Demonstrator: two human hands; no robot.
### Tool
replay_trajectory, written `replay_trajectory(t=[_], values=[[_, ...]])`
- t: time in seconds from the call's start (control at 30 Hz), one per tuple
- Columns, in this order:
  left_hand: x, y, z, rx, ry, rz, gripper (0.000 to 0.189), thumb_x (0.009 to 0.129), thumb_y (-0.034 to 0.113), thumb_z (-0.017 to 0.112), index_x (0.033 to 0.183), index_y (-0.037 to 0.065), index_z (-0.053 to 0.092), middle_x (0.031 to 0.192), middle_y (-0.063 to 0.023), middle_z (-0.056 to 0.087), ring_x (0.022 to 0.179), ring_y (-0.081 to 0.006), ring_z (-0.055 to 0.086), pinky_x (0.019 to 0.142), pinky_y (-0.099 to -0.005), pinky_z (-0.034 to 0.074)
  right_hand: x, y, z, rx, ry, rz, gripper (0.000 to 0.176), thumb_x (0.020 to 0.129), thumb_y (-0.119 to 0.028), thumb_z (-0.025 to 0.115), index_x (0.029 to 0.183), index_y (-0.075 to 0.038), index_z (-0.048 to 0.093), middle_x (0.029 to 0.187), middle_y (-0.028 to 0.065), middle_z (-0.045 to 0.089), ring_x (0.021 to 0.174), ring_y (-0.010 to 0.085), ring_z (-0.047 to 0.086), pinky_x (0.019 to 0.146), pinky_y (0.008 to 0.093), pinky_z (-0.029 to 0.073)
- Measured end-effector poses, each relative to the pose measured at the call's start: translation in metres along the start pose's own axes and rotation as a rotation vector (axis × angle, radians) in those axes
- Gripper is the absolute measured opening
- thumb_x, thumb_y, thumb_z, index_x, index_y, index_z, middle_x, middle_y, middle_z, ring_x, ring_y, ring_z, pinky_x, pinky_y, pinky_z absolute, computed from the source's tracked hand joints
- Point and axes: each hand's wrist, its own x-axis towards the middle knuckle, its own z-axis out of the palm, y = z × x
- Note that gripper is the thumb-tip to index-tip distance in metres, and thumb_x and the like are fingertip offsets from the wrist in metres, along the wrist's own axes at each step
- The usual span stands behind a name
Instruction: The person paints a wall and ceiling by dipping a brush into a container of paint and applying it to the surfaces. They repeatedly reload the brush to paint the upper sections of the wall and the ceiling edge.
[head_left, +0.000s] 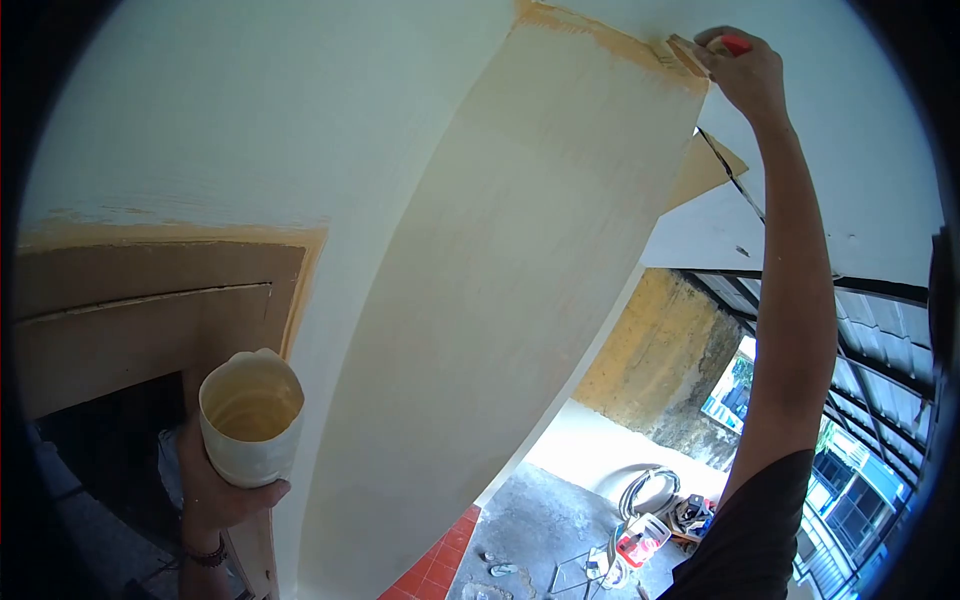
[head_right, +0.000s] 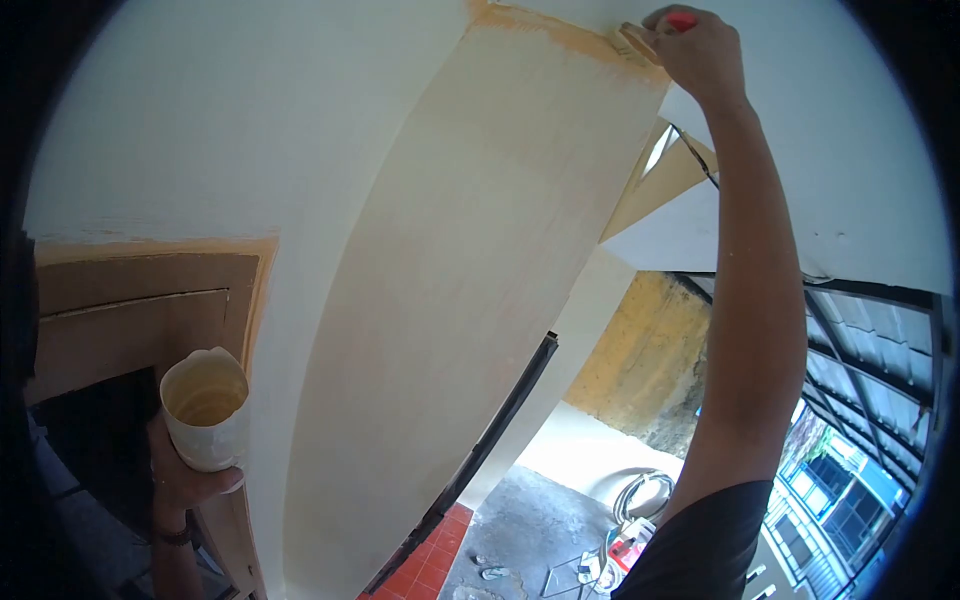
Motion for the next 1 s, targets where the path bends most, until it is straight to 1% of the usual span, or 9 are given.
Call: replay_trajectory(t=[0.07, 0.13, 0.23, 0.37, 0.57, 0.77, 0.83, 0.93, 1.0], values=[[0.002, 0.005, -0.001, 0.031, -0.029, 0.001, 0.075, 0.048, 0.012, 0.082, 0.116, 0.001, 0.053, 0.105, -0.0088, 0.063, 0.095, -0.0183, 0.063, 0.084, -0.034, 0.051, 0.001, -0.023, 0.006, -0.046, 0.048, -0.06, 0.017, 0.081, -0.02, 0.071, 0.094, -0.009, 0.072, 0.075, 0.0031, 0.068, 0.068, 0.0102, 0.062, 0.066, 0.0255, 0.052], [0.005, 0.007, -0.002, 0.063, -0.051, 0.002, 0.076, 0.048, 0.012, 0.082, 0.117, 0.001, 0.053, 0.105, -0.0089, 0.063, 0.095, -0.0183, 0.063, 0.084, -0.034, 0.051, 0.003, -0.047, 0.024, 0.25, 0.005, -0.1, 0.016, 0.08, -0.02, 0.07, 0.091, -0.009, 0.071, 0.074, 0.0045, 0.068, 0.065, 0.0134, 0.061, 0.067, 0.0281, 0.051], [0.007, 0.008, -0.002, -0.026, -0.102, -0.046, 0.076, 0.049, 0.013, 0.082, 0.118, 0.001, 0.052, 0.106, -0.0092, 0.063, 0.096, -0.0184, 0.063, 0.085, -0.0338, 0.051, 0.01, -0.109, 0.028, 0.098, -0.133, 0.001, 0.022, 0.085, -0.021, 0.069, 0.089, 0.001, 0.066, 0.077, 0.0094, 0.066, 0.068, 0.0175, 0.06, 0.064, 0.03, 0.051], [0.008, 0.002, -0.003, -0.043, -0.089, -0.021, 0.077, 0.049, 0.014, 0.082, 0.119, 0.0, 0.052, 0.107, -0.0103, 0.062, 0.098, -0.0191, 0.062, 0.086, -0.0345, 0.05, 0.03, -0.122, 0.049, 0.075, -0.204, 0.039, 0.021, 0.081, -0.023, 0.074, 0.086, -0.003, 0.07, 0.071, 0.0073, 0.065, 0.065, 0.0165, 0.055, 0.062, 0.0322, 0.047], [0.004, 0.001, -0.002, -0.039, -0.051, -0.025, 0.079, 0.049, 0.015, 0.082, 0.119, 0.0, 0.051, 0.107, -0.0108, 0.062, 0.098, -0.0204, 0.062, 0.087, -0.0356, 0.05, 0.04, -0.125, 0.058, -0.062, -0.165, 0.054, 0.021, 0.079, -0.022, 0.074, 0.086, -0.003, 0.07, 0.074, 0.0079, 0.066, 0.068, 0.0178, 0.059, 0.065, 0.0322, 0.05], [0.003, -0.004, -0.003, 0.015, -0.061, -0.028, 0.078, 0.049, 0.015, 0.082, 0.119, 0.0, 0.051, 0.107, -0.011, 0.061, 0.099, -0.0211, 0.062, 0.087, -0.036, 0.05, 0.055, -0.099, 0.043, -0.191, -0.266, 0.076, 0.013, 0.076, -0.016, 0.07, 0.082, -0.004, 0.07, 0.075, 0.0103, 0.067, 0.07, 0.0197, 0.062, 0.069, 0.0332, 0.051], [0.002, -0.01, -0.004, 0.042, -0.038, -0.001, 0.078, 0.049, 0.015, 0.081, 0.119, 0.0, 0.051, 0.107, -0.0111, 0.061, 0.098, -0.0213, 0.062, 0.087, -0.036, 0.05, 0.056, -0.094, 0.041, -0.319, -0.112, 0.008, 0.01, 0.076, -0.013, 0.068, 0.08, -0.004, 0.07, 0.074, 0.0118, 0.067, 0.069, 0.0195, 0.062, 0.068, 0.0324, 0.051], [0.003, -0.015, -0.006, -0.023, -0.072, -0.035, 0.077, 0.049, 0.016, 0.081, 0.118, 0.001, 0.052, 0.106, -0.0113, 0.061, 0.098, -0.0218, 0.062, 0.086, -0.0364, 0.05, 0.058, -0.114, 0.027, -0.333, -0.193, 0.098, 0.013, 0.076, -0.015, 0.072, 0.079, -0.003, 0.069, 0.073, 0.012, 0.067, 0.068, 0.0189, 0.06, 0.066, 0.0323, 0.05], [0.004, -0.015, -0.007, 0.015, -0.073, -0.006, 0.076, 0.048, 0.017, 0.081, 0.116, 0.001, 0.052, 0.105, -0.0115, 0.062, 0.098, -0.0225, 0.062, 0.086, -0.0365, 0.05, 0.05, -0.131, 0.029, -0.21, -0.155, 0.04, 0.015, 0.076, -0.017, 0.073, 0.08, -0.003, 0.069, 0.074, 0.0114, 0.067, 0.067, 0.0188, 0.059, 0.065, 0.0329, 0.05]])
